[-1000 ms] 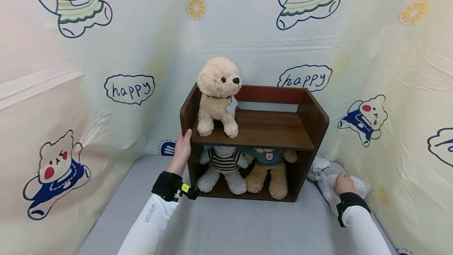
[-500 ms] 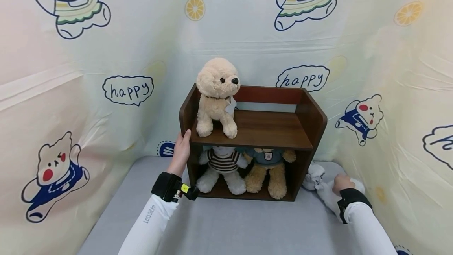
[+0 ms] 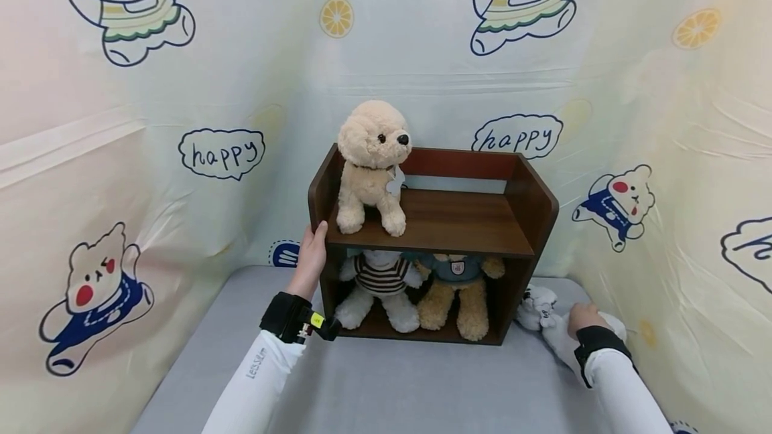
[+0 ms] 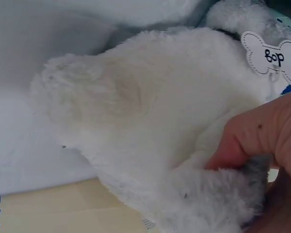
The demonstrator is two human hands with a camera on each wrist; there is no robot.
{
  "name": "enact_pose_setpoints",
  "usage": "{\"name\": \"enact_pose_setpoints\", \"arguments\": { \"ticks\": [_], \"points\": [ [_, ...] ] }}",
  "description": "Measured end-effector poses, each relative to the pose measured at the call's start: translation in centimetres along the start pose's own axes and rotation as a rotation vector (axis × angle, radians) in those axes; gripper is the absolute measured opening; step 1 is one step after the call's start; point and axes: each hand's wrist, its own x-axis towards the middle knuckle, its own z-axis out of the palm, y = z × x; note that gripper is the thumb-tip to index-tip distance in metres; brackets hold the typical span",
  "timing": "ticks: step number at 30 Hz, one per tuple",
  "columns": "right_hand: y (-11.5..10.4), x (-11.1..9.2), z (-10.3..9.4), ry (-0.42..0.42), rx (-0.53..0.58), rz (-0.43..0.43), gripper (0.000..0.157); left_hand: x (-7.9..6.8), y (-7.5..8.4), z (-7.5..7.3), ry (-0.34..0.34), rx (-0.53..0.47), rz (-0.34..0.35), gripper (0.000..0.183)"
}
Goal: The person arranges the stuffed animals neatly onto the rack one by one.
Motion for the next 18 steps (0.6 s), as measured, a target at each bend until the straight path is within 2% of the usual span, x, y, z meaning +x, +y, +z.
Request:
{"name": "enact_pose_setpoints", "arguments": {
  "ticks": [3, 5, 7, 10, 13, 18],
  "points": [
    [0.1, -0.1, 0.2, -0.014, 0.021, 0.027, 0.031, 0.0, 0.0, 0.0, 0.002, 0.003, 0.001, 0.057],
    [0.1, -0.2, 0.5, -0.014, 0.047, 0.059, 0.043, 0.1, 0.0, 0.1, 0.001, 0.002, 0.002, 0.057],
    [0.0, -0.2, 0.8, 0.003, 0.063, 0.095, 0.058, 0.1, -0.1, 0.0, 0.000, 0.004, 0.004, 0.057],
    [-0.2, -0.6, 1.3, 0.063, 0.059, 0.118, 0.070, 0.1, -0.2, 0.1, -0.003, 0.005, 0.005, 0.056],
    [-0.4, -0.8, 1.5, 0.092, 0.036, 0.113, 0.070, 0.1, -0.3, 0.1, -0.004, 0.006, 0.007, 0.057],
    [-0.6, -1.0, 1.3, 0.084, 0.032, 0.083, 0.071, 0.2, -0.3, 0.1, 0.010, 0.005, 0.009, 0.057]
  ]
}}
